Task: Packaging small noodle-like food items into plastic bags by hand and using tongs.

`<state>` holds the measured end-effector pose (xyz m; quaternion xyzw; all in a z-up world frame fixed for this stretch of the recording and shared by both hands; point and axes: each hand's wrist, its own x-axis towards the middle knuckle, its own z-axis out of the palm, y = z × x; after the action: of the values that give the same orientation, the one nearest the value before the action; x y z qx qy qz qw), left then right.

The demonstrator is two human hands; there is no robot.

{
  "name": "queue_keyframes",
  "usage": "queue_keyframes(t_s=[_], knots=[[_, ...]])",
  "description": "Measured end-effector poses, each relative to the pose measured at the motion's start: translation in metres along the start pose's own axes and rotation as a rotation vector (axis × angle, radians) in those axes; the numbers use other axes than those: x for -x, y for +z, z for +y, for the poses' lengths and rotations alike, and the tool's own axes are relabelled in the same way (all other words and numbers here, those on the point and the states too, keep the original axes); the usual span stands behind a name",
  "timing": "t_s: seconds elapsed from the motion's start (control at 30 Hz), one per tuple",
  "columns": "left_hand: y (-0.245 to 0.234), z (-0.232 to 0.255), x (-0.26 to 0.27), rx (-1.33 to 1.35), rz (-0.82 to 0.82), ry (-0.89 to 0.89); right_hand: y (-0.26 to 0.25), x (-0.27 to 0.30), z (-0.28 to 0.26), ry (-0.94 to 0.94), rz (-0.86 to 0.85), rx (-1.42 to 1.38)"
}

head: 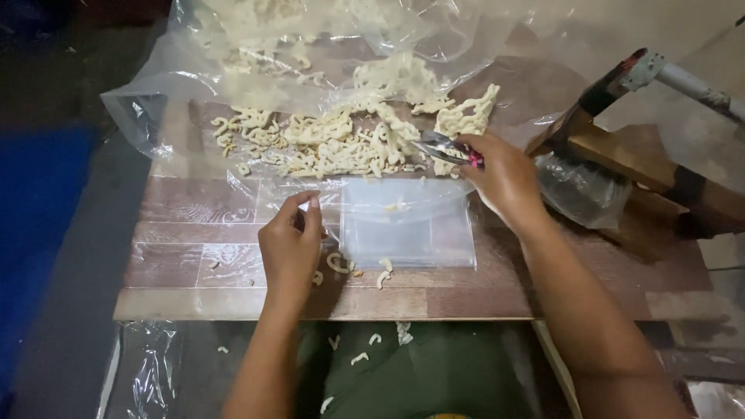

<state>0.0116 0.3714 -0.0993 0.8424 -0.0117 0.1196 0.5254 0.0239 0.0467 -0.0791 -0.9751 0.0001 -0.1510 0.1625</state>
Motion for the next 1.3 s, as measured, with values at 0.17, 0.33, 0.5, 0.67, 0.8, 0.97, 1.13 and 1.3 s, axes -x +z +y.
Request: queue_keyframes(t_s=[0.17,0.33,0.5,0.67,0.8,0.97,1.13,1.3], knots=[[0.0,-0.001,-0.007,0.018,0.007,0.004,-0.012,0.033,-0.007,0.17,-0.219,-0.72],[-0.005,0.008,-0.006,0.03,0.045,0.034,-0.015,0.05,-0.022,0.226,-0.436,-1.073],[0.001,0.005,0.002,-0.15,0.027,0.118,-0.017,0.055,-0.028,0.275,-0.48,-1.025],[0.031,-0.007,0.021,-0.17,-0.009,0.373,0.012,0.047,-0.032,0.149,-0.544,-0.815],[0.018,0.008,0.018,-0.029,-0.073,0.231,0.023,0.04,-0.044,0.096,-0.53,-0.685],[-0.025,0.015,-0.002,0.124,-0.013,0.027,-0.044,0.012,-0.08,-0.039,-0.392,-0.264],[-0.025,0.017,-0.003,0.224,0.011,-0.046,0.041,-0.027,-0.058,-0.336,-0.017,0.148],[-0.033,0.018,-0.005,0.208,0.016,-0.07,0.117,-0.064,-0.041,-0.628,0.407,0.464]])
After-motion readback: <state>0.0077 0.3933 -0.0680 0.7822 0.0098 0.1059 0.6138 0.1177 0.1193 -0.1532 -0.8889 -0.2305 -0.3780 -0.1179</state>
